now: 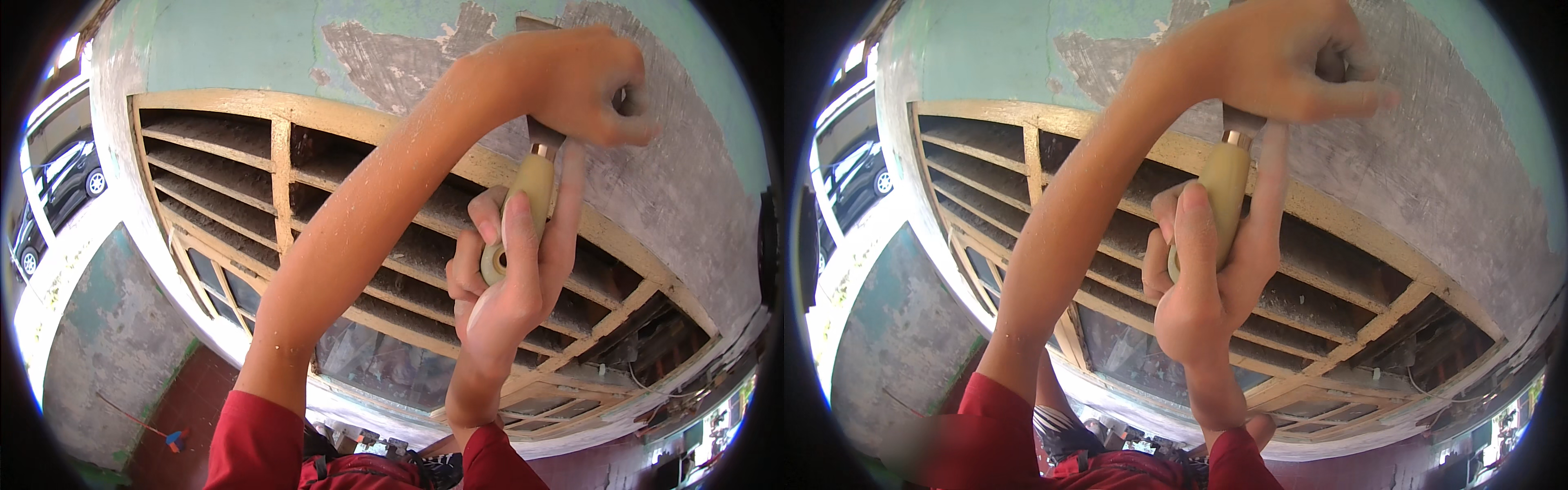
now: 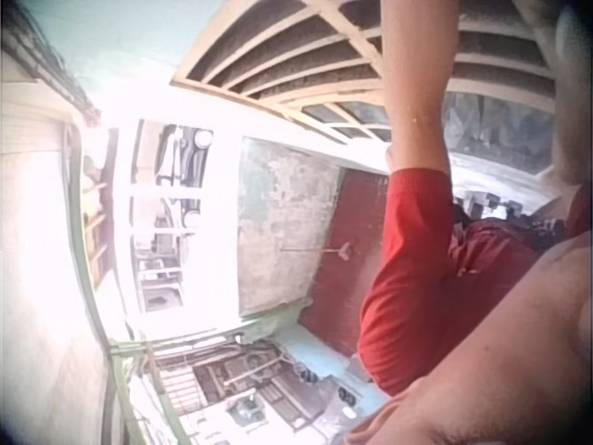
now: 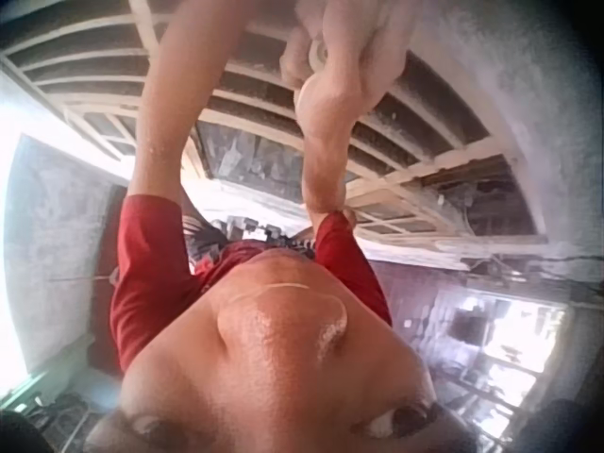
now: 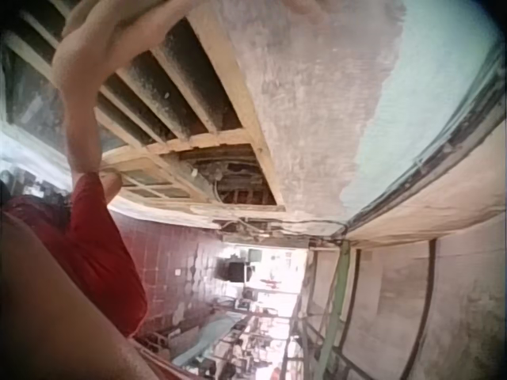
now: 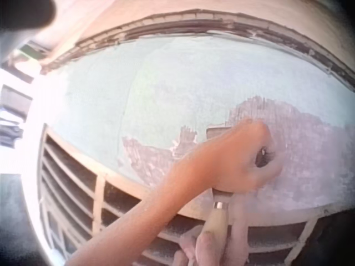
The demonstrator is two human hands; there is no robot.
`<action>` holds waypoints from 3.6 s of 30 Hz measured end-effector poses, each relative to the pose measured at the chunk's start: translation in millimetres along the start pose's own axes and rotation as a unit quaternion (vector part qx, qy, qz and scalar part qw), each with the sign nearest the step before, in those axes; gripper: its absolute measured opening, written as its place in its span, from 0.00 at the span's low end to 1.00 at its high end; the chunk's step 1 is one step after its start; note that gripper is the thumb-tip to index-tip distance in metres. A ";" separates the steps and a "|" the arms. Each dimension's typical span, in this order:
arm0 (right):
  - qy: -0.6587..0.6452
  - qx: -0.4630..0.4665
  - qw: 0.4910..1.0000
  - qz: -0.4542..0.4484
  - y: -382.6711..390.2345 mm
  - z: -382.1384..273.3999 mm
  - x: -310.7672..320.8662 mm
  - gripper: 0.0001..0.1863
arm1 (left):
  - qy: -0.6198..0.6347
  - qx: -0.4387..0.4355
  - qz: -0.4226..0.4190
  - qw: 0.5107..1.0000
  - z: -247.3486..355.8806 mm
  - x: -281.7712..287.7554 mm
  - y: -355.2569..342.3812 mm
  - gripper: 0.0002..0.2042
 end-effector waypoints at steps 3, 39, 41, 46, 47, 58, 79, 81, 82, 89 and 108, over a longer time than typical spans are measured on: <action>0.016 -0.003 1.000 0.000 1.9 -2.6 3.1 0.37 | 0.010 -0.023 0.011 1.000 2.1 -3.0 0.9 0.21; 0.002 -0.016 1.000 -0.011 -0.3 2.5 8.9 0.36 | -0.056 0.024 0.025 0.998 2.1 2.7 7.8 0.18; 0.003 -0.011 1.000 -0.023 -6.8 -1.0 3.2 0.35 | -0.041 0.019 0.024 0.999 -7.5 8.6 -1.3 0.16; -0.012 0.000 1.000 -0.018 -15.8 1.5 -3.9 0.34 | -0.065 0.014 0.051 0.996 -15.8 16.0 -11.1 0.18; -0.008 -0.004 1.000 -0.020 -11.9 0.8 -2.9 0.34 | -0.049 0.000 0.040 0.998 -12.1 10.2 -8.5 0.18; -0.037 0.018 0.999 -0.011 -11.5 5.7 -12.1 0.36 | -0.054 0.029 0.000 0.998 -8.0 13.1 -8.1 0.19; -0.041 0.011 0.999 0.013 -8.8 6.6 -6.3 0.35 | -0.054 -0.016 -0.041 0.998 -5.9 -0.7 -16.8 0.19; -0.046 0.010 0.999 0.004 -8.3 6.3 -8.0 0.35 | -0.041 -0.029 -0.020 0.999 -3.6 0.6 -14.2 0.19; -0.048 0.007 0.999 0.003 -6.1 5.9 -7.6 0.35 | -0.037 -0.036 -0.009 0.999 -1.4 2.5 -12.8 0.19; -0.031 -0.025 0.999 0.012 14.9 9.6 12.3 0.35 | -0.016 0.015 -0.025 0.999 7.9 -17.7 13.4 0.21; -0.068 -0.054 0.995 0.043 21.4 14.5 7.5 0.30 | -0.031 0.014 -0.020 0.999 9.9 -7.9 15.6 0.17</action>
Point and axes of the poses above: each hand's wrist, its own y-axis away from the middle knuckle, its own x-axis out of the back of the hand, z = x × y, the point moved 7 cm from there along -y, towards the middle knuckle, and after that the axes turned 10 degrees about -y, right-handed, at the moved point
